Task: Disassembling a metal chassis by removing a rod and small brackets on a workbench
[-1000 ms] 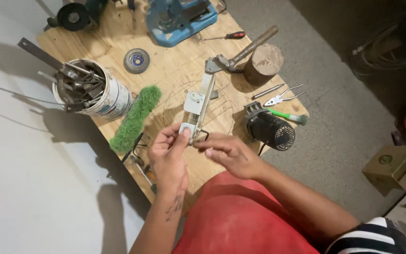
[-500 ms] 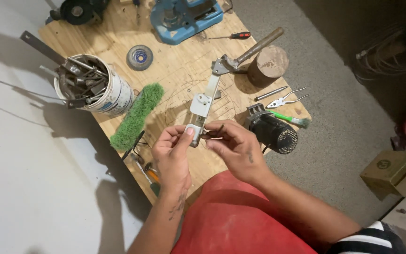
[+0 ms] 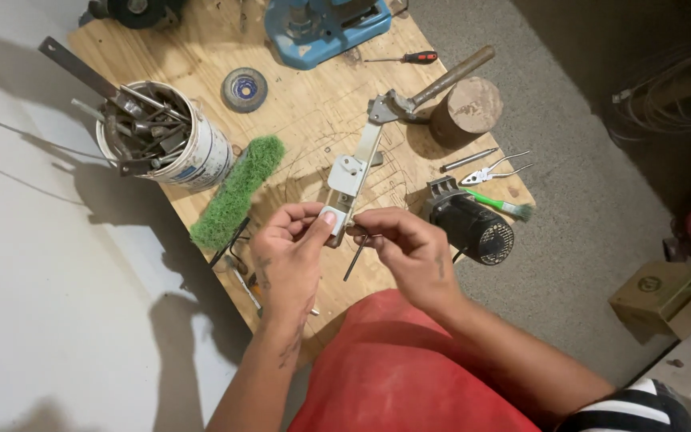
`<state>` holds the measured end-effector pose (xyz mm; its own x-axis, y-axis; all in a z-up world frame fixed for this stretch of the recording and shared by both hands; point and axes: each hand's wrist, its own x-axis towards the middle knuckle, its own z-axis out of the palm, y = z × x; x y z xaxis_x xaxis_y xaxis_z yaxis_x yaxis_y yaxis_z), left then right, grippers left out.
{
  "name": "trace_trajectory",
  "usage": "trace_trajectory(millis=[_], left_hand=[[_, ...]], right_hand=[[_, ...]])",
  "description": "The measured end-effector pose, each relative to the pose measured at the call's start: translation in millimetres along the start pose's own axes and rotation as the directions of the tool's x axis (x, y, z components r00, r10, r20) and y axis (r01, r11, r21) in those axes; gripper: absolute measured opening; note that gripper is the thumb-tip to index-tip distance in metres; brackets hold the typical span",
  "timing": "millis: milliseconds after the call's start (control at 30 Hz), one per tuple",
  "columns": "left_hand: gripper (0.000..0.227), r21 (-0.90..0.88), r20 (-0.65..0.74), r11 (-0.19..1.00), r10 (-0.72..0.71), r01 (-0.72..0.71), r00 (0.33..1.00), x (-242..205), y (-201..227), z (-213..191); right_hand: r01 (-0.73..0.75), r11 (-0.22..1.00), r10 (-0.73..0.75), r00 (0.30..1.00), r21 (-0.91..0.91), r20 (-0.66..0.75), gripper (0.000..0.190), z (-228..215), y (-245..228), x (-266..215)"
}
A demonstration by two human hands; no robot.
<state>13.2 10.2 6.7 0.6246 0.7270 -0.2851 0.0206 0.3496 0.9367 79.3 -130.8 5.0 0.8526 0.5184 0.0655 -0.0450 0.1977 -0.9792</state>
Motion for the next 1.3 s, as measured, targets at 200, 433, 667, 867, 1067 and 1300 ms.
trace_trajectory(millis=[200, 433, 667, 867, 1067, 1300], left_hand=[[0.023, 0.045, 0.063, 0.999, -0.031, 0.028, 0.998, -3, 3, 1], [0.023, 0.055, 0.075, 0.998, -0.039, 0.035, 0.996, -6, 9, 2], [0.02, 0.058, 0.076, 0.998, -0.026, 0.022, 0.997, -5, 0, 2], [0.02, 0.038, 0.04, 0.999, -0.007, 0.006, 0.999, -6, -3, 1], [0.021, 0.016, 0.014, 1.0, 0.008, -0.008, 1.0, 0, -5, -4], [0.02, 0.002, -0.029, 0.997, 0.074, -0.074, 0.997, 7, -5, -18]], right_hand=[[-0.236, 0.972, 0.232, 0.966, -0.021, -0.117, 0.017, 5, 7, 6], [-0.239, 0.967, 0.223, 0.962, -0.092, -0.156, 0.018, 6, 2, 8], [-0.222, 0.974, 0.211, 0.963, -0.051, -0.166, 0.02, 5, 9, 6], [-0.258, 0.961, 0.238, 0.955, -0.103, -0.177, 0.025, 9, 11, 5], [-0.118, 0.93, 0.122, 0.993, -0.347, -0.01, 0.006, 8, -11, 5], [-0.291, 0.955, 0.293, 0.956, -0.063, 0.023, 0.016, -2, 10, 6]])
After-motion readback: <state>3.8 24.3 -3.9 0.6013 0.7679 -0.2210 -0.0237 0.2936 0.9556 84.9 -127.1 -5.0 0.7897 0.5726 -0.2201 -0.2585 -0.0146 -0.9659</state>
